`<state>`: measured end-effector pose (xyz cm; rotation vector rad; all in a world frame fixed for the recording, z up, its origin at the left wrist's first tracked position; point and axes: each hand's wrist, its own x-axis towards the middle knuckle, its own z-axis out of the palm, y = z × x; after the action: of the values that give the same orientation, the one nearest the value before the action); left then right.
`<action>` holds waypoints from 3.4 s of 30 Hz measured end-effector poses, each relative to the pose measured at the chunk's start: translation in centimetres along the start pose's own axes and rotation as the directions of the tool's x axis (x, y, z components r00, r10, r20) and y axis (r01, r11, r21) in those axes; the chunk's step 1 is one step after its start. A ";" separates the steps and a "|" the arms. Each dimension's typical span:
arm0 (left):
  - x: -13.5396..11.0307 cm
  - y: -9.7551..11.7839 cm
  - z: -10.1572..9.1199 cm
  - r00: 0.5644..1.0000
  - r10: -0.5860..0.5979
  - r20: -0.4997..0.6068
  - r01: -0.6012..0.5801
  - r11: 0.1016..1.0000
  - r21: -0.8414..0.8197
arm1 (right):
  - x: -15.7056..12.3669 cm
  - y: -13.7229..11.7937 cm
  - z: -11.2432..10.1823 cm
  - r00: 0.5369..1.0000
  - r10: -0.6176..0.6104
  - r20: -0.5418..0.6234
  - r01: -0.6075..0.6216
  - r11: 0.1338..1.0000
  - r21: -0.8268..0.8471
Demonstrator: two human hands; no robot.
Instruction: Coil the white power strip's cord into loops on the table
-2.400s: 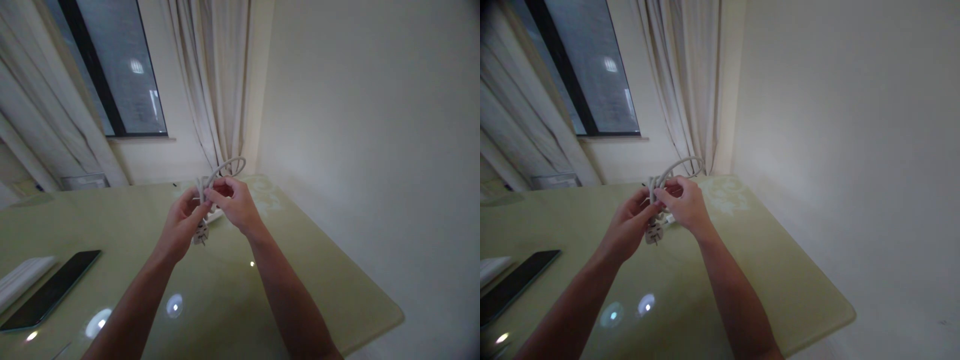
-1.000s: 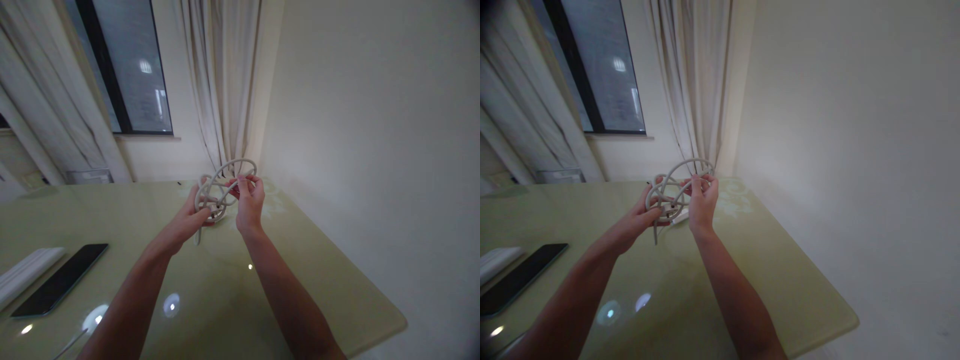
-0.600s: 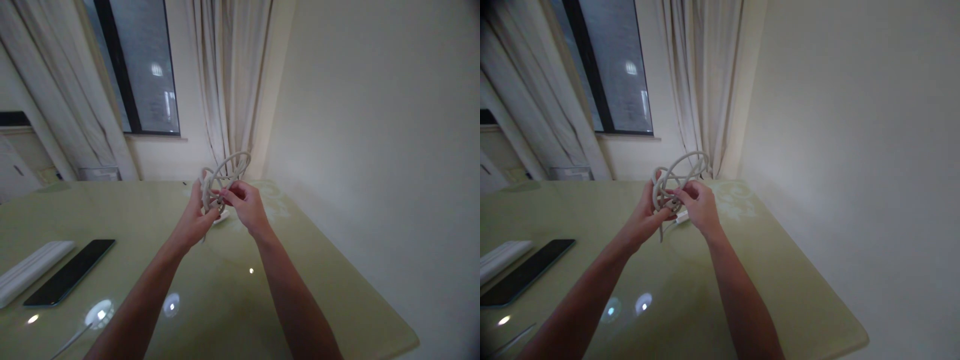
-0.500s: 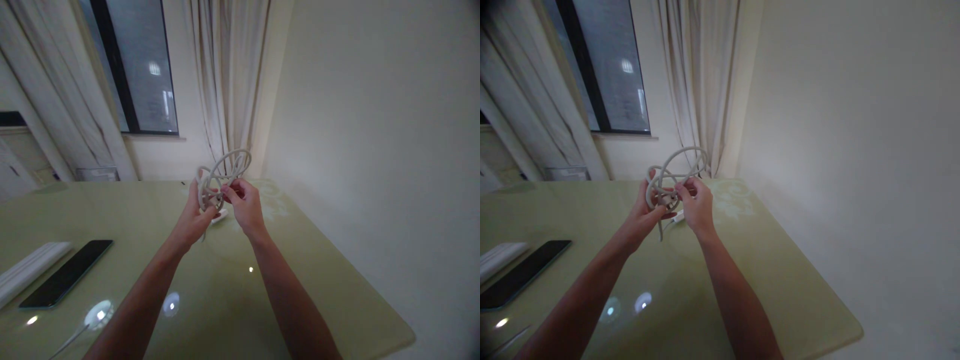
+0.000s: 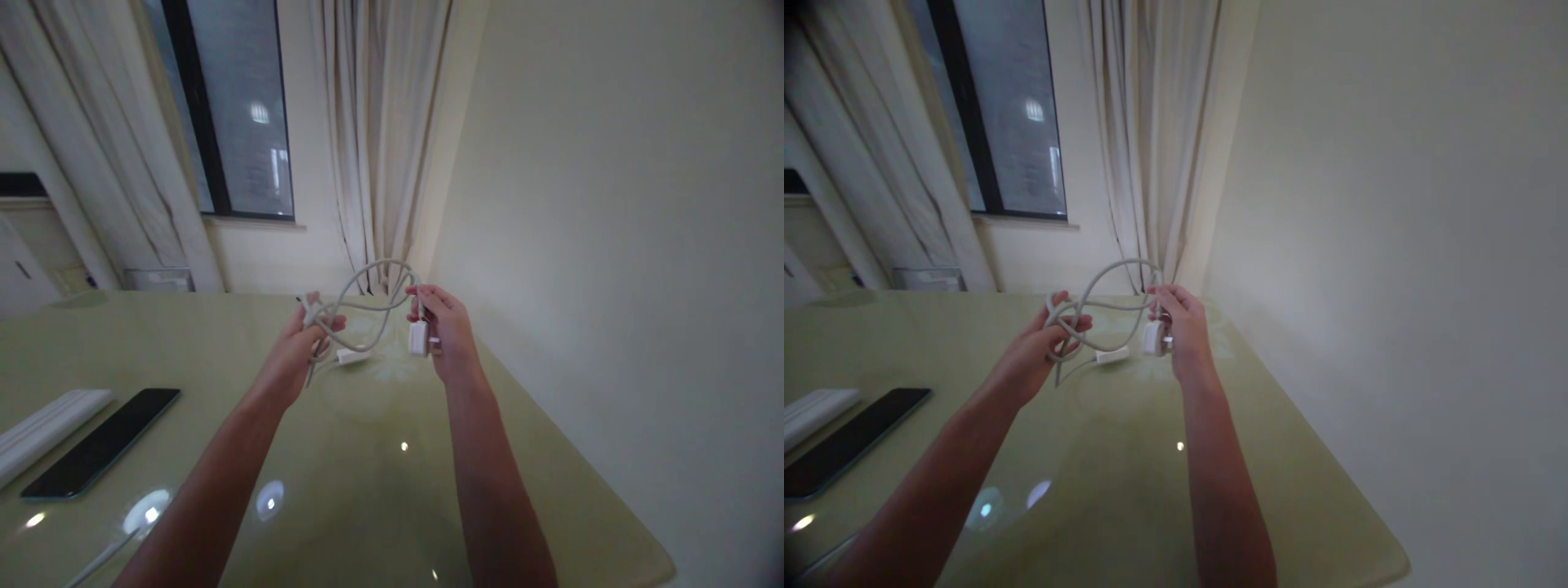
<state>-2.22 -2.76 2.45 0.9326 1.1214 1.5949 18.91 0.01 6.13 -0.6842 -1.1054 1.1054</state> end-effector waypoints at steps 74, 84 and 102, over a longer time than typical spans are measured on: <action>1.2 -0.8 -0.5 0.993 0.058 -0.102 -0.051 0.996 0.074 | -2.2 3.9 4.0 0.916 -0.087 0.391 0.340 0.684 -0.645; 3.9 -2.0 -8.3 0.974 -0.224 0.021 0.184 0.848 0.497 | 0.3 4.5 1.8 0.958 -0.204 -0.202 0.159 0.963 -0.216; -1.7 1.7 -0.5 0.826 0.052 0.561 -0.311 0.872 0.378 | 0.1 4.5 2.4 0.971 -0.219 -0.098 0.196 0.961 -0.197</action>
<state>-2.66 -4.71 3.84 1.7323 1.0263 1.0995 15.12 1.47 3.06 -0.7515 -1.1586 0.7787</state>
